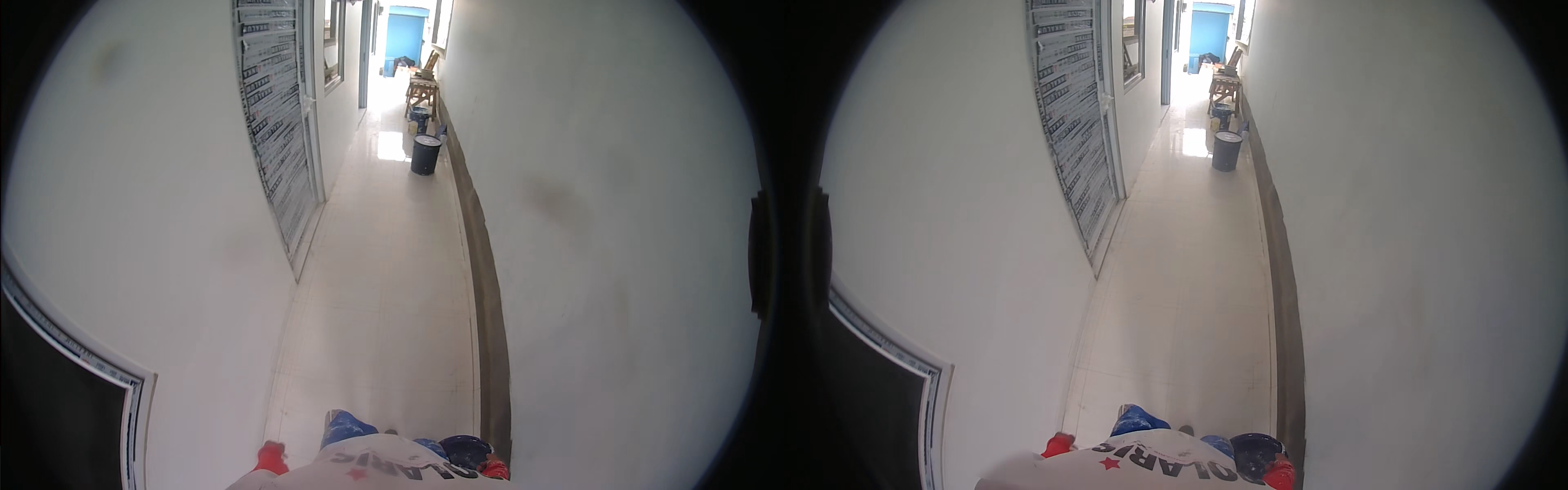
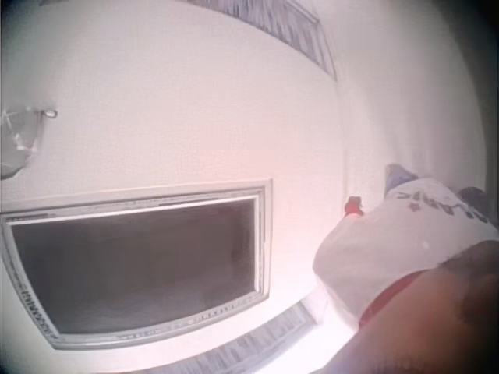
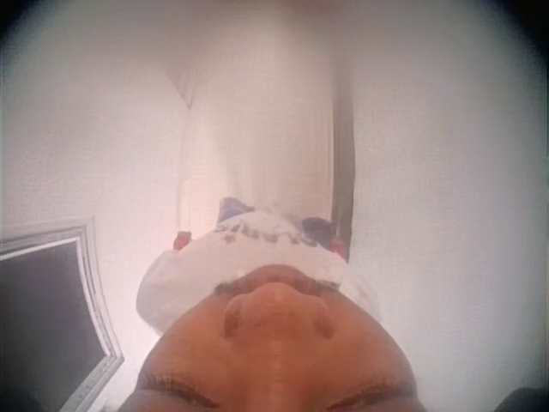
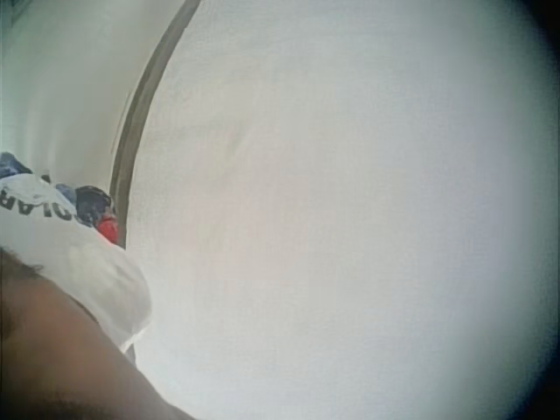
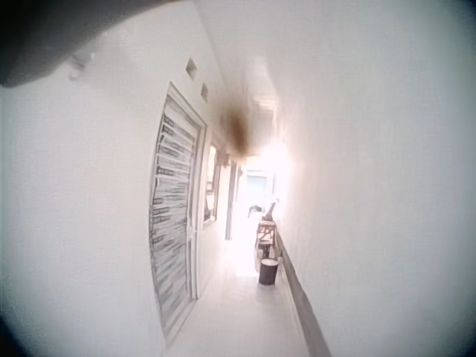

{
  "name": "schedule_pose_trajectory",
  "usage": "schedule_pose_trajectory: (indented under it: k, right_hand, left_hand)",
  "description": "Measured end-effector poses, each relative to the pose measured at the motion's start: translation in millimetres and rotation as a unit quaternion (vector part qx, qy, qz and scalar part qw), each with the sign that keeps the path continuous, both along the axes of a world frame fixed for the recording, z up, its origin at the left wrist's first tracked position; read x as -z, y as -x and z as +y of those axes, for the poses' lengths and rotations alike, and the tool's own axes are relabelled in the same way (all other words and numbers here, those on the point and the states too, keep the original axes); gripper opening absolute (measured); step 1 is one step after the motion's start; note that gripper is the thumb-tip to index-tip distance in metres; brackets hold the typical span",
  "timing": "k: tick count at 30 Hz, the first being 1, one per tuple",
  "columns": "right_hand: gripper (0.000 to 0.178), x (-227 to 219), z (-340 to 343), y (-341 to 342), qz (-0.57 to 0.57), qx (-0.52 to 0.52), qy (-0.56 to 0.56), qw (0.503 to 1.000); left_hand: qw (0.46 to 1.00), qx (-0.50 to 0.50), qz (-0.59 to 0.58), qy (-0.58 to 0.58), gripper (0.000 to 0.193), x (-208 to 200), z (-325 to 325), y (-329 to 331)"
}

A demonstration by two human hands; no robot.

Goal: The person walks to a set of paint buckets, opens a bucket of white paint, and stirs it with a stick. They then pour some of the paint into a second bucket and add water from a plastic bottle before stirring again.

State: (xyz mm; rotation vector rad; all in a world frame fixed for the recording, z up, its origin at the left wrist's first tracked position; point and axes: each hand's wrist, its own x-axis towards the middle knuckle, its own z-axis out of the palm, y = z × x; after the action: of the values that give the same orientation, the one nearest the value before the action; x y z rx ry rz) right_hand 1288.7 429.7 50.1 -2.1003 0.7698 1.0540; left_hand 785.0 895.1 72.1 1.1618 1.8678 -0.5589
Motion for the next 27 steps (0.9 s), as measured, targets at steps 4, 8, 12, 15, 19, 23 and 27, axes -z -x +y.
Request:
schedule_pose_trajectory:
  k: [4,8,12,15,19,23,27]
  right_hand:
    - [0.039,0.1,114.0,-91.0,-0.004,-0.018,0.001,1.0]
    - [0.038,-5.8,228.8,-195.9,-0.017,-0.01,0.011,1.0]
    - [0.036,-29.4,328.3,-289.5,-0.029,0.01,0.025,0.999]
    - [0.035,-44.1,418.5,-354.4,-0.041,-0.005,0.009,0.999]
    - [0.034,-53.9,505.1,-439.9,-0.063,0.022,0.017,0.998]
    - [0.033,-40.4,623.7,-535.1,-0.053,0.03,0.023,0.998]
    - [0.032,-25.5,753.5,-655.1,-0.045,0.006,0.023,0.999]
  left_hand:
    - [0.995,-0.046,0.093,0.005,0.03,-6.8,47.4,-8.2]
    - [0.995,-0.054,0.087,0.004,0.029,28.1,168.4,-108.0]
    - [0.995,0.078,0.047,-0.027,0.029,60.8,341.4,-258.1]
    - [0.855,0.454,0.003,-0.249,0.029,52.6,516.1,-406.2]
    - [0.841,0.137,-0.4,-0.336,0.032,-50.7,680.1,-706.1]
    - [0.746,0.248,-0.473,-0.398,0.03,-183.3,740.8,-894.9]
    - [0.778,0.34,-0.369,-0.38,0.032,-150.7,822.9,-943.9]
